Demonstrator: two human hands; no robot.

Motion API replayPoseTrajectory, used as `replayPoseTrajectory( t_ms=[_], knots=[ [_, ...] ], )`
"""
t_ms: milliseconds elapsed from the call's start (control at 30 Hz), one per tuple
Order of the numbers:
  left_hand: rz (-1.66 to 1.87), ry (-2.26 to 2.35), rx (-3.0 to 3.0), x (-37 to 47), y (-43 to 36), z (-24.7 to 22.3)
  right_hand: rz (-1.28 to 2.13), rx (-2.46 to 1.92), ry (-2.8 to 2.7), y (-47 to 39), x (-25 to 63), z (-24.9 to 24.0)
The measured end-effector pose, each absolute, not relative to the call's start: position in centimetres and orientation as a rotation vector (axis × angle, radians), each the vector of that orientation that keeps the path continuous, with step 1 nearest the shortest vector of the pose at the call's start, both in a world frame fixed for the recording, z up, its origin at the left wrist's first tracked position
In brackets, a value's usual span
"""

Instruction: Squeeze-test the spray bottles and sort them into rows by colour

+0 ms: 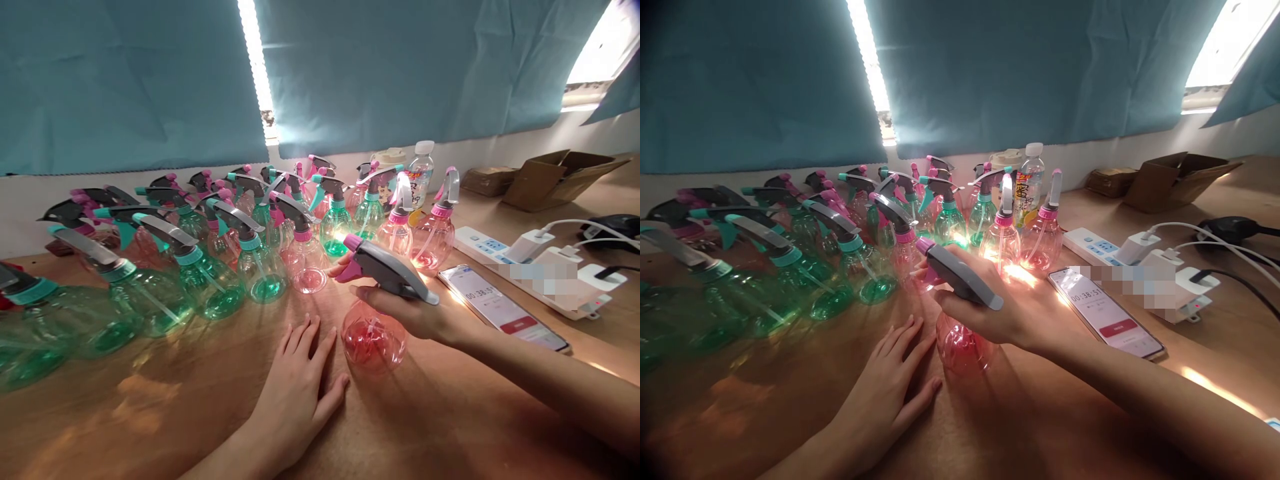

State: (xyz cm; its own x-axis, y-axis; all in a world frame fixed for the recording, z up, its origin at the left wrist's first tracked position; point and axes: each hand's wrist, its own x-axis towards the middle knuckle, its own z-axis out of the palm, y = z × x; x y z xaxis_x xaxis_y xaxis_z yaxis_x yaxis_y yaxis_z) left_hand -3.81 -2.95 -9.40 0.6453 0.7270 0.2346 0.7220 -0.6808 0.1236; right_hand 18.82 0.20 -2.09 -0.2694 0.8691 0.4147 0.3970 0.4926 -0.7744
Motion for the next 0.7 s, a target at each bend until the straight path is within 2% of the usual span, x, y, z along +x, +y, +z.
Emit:
replayPoseTrajectory(
  t_ms=[533, 700],
  knots=[
    [0.399, 1.232, 2.828, -3.76, -2.92, -9.26, 0.797, -0.902, -1.807, 0.46, 18.12, -2.43],
    [0.325, 1.240, 2.827, -3.52, -2.88, -8.61, 0.756, -1.002, -1.862, 0.24, 18.09, -2.12]
  ],
)
